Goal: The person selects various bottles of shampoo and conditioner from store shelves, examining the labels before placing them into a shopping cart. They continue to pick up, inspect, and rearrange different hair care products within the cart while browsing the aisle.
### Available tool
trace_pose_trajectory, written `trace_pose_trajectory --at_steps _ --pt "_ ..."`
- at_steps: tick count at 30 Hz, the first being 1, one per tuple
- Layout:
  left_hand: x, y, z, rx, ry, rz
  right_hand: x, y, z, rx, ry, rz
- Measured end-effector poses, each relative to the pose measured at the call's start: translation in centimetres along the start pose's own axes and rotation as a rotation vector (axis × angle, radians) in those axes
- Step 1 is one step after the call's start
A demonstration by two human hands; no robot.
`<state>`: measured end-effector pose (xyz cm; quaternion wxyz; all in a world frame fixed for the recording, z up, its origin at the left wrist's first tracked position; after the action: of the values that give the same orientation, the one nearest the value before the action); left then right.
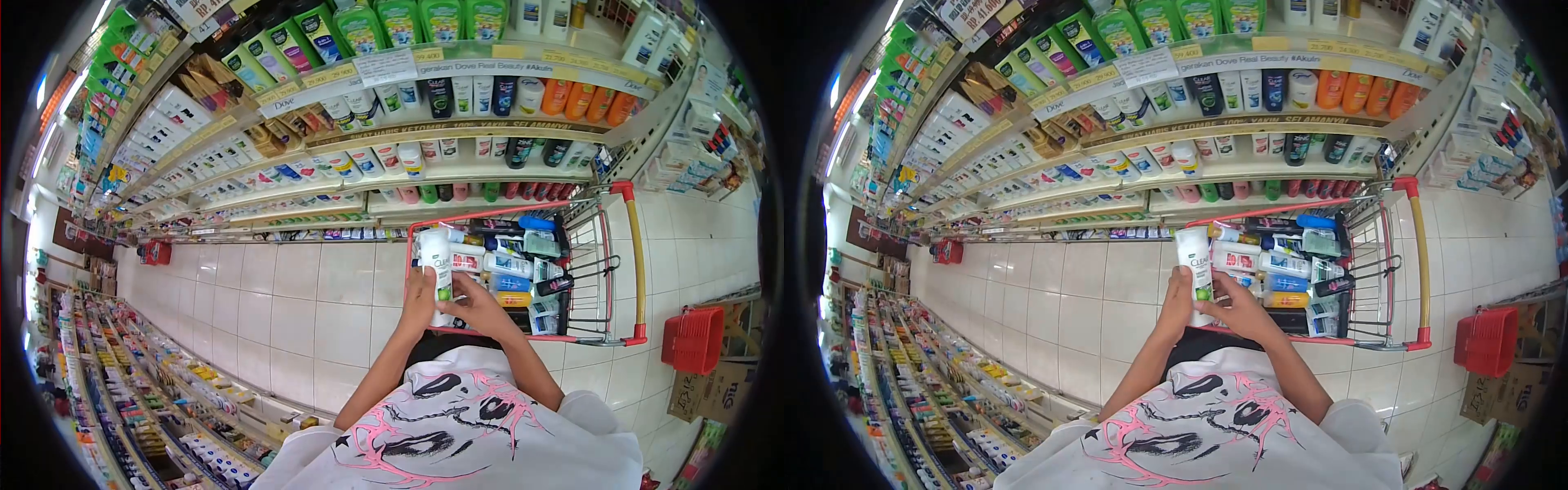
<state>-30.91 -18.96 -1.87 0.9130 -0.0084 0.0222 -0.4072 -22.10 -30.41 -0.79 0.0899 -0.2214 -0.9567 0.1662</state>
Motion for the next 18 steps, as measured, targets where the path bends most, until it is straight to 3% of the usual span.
trace_pose_trajectory --at_steps 2,4,5,6,8,10,17,18 --pt "-1.4 2.0 -0.6 0.035 0.08 -0.027 0.0 2.1 -0.9 0.0 -0.064 -0.008" --pt "-2.9 4.6 0.4 0.198 0.142 -0.064 -0.6 4.9 -2.6 -0.136 -0.254 0.184" --pt "-4.0 5.9 1.2 0.306 0.322 -0.09 -1.1 6.5 -4.1 -0.163 -0.202 0.28" --pt "-4.8 7.1 2.3 0.31 0.324 -0.095 -2.0 9.2 -4.7 -0.22 -0.281 0.366" --pt "-6.2 9.5 3.9 0.256 0.187 -0.169 -3.6 15.6 -6.0 -0.296 -0.087 0.333" --pt "-8.3 11.1 2.8 0.18 0.158 -0.211 -4.4 18.7 -10.3 -0.25 -0.157 0.358" --pt "-16.9 11.2 -3.3 0.029 0.13 -0.358 -4.9 27.7 -14.5 -0.384 -0.217 0.568" --pt "-18.4 10.9 -4.5 -0.068 0.106 -0.346 -4.8 28.2 -14.6 -0.424 -0.203 0.593"
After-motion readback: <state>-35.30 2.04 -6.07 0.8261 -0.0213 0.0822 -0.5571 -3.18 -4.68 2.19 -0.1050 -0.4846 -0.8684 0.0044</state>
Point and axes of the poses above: each hand's wrist, its own y-axis towards the middle knuckle, its own x-axis out of the palm, z = x × y, the point moved 3 cm from there along y, towards the middle knuckle, and after that the axes turned 12 degrees about x, right-handed, at the moved point
